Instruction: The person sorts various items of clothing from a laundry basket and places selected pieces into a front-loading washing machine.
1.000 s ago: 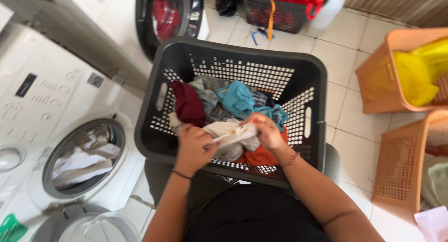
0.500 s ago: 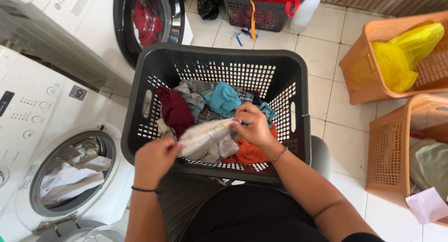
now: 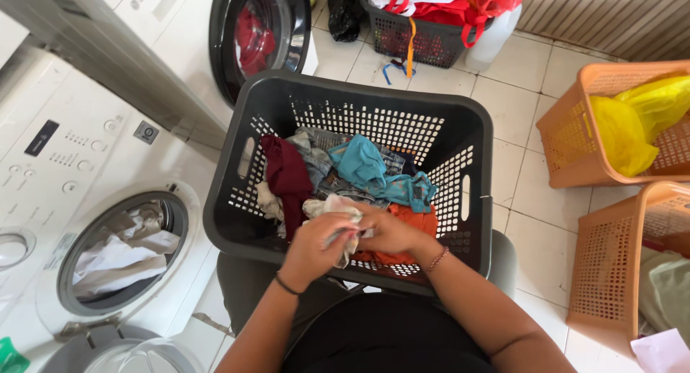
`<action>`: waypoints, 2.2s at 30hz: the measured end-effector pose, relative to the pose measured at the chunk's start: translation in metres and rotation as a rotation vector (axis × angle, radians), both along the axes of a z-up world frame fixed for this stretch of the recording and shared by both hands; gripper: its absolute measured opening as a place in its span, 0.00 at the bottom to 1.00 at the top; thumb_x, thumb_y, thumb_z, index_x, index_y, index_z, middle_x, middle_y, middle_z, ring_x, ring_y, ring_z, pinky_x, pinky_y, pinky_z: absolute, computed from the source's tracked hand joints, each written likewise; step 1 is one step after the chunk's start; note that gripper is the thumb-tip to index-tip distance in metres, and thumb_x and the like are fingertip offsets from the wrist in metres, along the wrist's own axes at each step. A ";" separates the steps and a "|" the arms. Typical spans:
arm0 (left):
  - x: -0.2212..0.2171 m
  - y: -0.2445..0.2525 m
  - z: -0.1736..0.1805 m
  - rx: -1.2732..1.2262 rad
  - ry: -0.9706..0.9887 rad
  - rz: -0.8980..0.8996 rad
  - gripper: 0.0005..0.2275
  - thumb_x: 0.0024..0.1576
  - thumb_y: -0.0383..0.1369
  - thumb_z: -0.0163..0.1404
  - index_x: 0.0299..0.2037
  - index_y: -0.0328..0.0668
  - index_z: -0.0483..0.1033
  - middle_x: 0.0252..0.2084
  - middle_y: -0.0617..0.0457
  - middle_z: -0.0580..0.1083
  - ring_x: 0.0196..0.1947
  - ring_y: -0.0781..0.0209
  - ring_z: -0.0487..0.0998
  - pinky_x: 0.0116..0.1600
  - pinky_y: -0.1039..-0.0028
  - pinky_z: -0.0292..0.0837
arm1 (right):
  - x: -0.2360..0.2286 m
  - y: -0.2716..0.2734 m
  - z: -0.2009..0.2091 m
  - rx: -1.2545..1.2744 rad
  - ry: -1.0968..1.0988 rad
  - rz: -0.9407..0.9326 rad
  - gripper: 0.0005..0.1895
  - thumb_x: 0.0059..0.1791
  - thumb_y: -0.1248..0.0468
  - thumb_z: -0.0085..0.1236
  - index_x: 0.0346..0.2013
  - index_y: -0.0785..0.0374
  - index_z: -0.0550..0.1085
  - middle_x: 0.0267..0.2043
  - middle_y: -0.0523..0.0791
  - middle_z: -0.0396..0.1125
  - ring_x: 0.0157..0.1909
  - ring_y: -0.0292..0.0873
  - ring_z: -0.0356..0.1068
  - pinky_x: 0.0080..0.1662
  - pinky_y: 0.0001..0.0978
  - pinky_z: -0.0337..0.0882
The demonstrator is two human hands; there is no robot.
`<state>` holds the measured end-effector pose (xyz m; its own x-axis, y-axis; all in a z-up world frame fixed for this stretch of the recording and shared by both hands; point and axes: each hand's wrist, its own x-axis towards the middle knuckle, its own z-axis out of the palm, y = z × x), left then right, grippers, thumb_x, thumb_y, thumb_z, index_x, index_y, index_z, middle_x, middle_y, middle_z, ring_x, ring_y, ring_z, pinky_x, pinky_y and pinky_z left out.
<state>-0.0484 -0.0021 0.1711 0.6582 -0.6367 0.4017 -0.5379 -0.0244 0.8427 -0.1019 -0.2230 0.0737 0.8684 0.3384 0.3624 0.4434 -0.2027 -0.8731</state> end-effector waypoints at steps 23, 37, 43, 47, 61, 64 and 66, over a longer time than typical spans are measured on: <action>0.048 0.004 -0.151 -0.144 1.159 0.147 0.40 0.56 0.32 0.57 0.74 0.60 0.43 0.57 0.47 0.74 0.52 0.63 0.76 0.51 0.81 0.73 | 0.011 0.008 -0.034 -0.239 0.565 -0.235 0.21 0.49 0.59 0.61 0.54 0.64 0.73 0.46 0.45 0.77 0.45 0.41 0.74 0.48 0.32 0.73; 0.035 0.033 -0.106 -0.002 0.346 0.483 0.12 0.53 0.23 0.54 0.46 0.42 0.82 0.43 0.46 0.74 0.34 0.57 0.77 0.41 0.70 0.74 | 0.014 0.001 0.032 -0.906 0.027 -0.842 0.24 0.41 0.58 0.59 0.52 0.50 0.79 0.51 0.48 0.74 0.45 0.52 0.75 0.44 0.43 0.74; 0.033 0.045 -0.078 -0.018 0.280 0.511 0.10 0.54 0.24 0.55 0.46 0.39 0.80 0.43 0.47 0.76 0.37 0.57 0.79 0.44 0.70 0.75 | -0.003 0.018 0.084 -0.684 -0.120 -0.817 0.16 0.49 0.72 0.58 0.49 0.52 0.81 0.51 0.44 0.74 0.48 0.47 0.76 0.51 0.35 0.75; 0.030 0.027 -0.077 -0.374 0.491 0.231 0.11 0.60 0.25 0.53 0.52 0.37 0.76 0.47 0.52 0.76 0.46 0.64 0.78 0.52 0.72 0.76 | -0.005 0.028 0.072 -0.362 0.015 -0.492 0.27 0.44 0.72 0.57 0.59 0.66 0.73 0.49 0.51 0.69 0.41 0.46 0.66 0.42 0.37 0.67; 0.013 0.097 -0.042 0.171 -0.138 0.316 0.51 0.33 0.44 0.69 0.73 0.50 0.57 0.74 0.34 0.58 0.73 0.34 0.58 0.67 0.43 0.52 | 0.012 0.076 0.108 0.484 0.385 -0.222 0.17 0.52 0.73 0.47 0.56 0.68 0.70 0.53 0.45 0.71 0.51 0.38 0.72 0.54 0.29 0.72; 0.015 0.101 -0.065 -0.175 0.290 0.150 0.38 0.52 0.34 0.59 0.76 0.56 0.61 0.66 0.39 0.73 0.64 0.45 0.76 0.66 0.60 0.72 | 0.022 0.116 0.136 0.494 0.330 -0.183 0.19 0.51 0.72 0.49 0.57 0.68 0.70 0.56 0.45 0.69 0.54 0.37 0.72 0.56 0.28 0.72; 0.025 0.105 -0.077 -0.436 0.667 0.115 0.30 0.58 0.30 0.55 0.74 0.44 0.65 0.62 0.39 0.74 0.55 0.47 0.79 0.57 0.60 0.73 | 0.028 0.135 0.145 0.478 0.287 -0.177 0.20 0.51 0.72 0.51 0.58 0.68 0.69 0.59 0.45 0.68 0.55 0.36 0.71 0.57 0.27 0.72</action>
<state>-0.0237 0.1028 0.0945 0.8991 -0.4266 0.0980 0.0675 0.3564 0.9319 -0.0743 -0.0883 0.2187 0.9827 0.0360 0.1816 0.1713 0.1943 -0.9659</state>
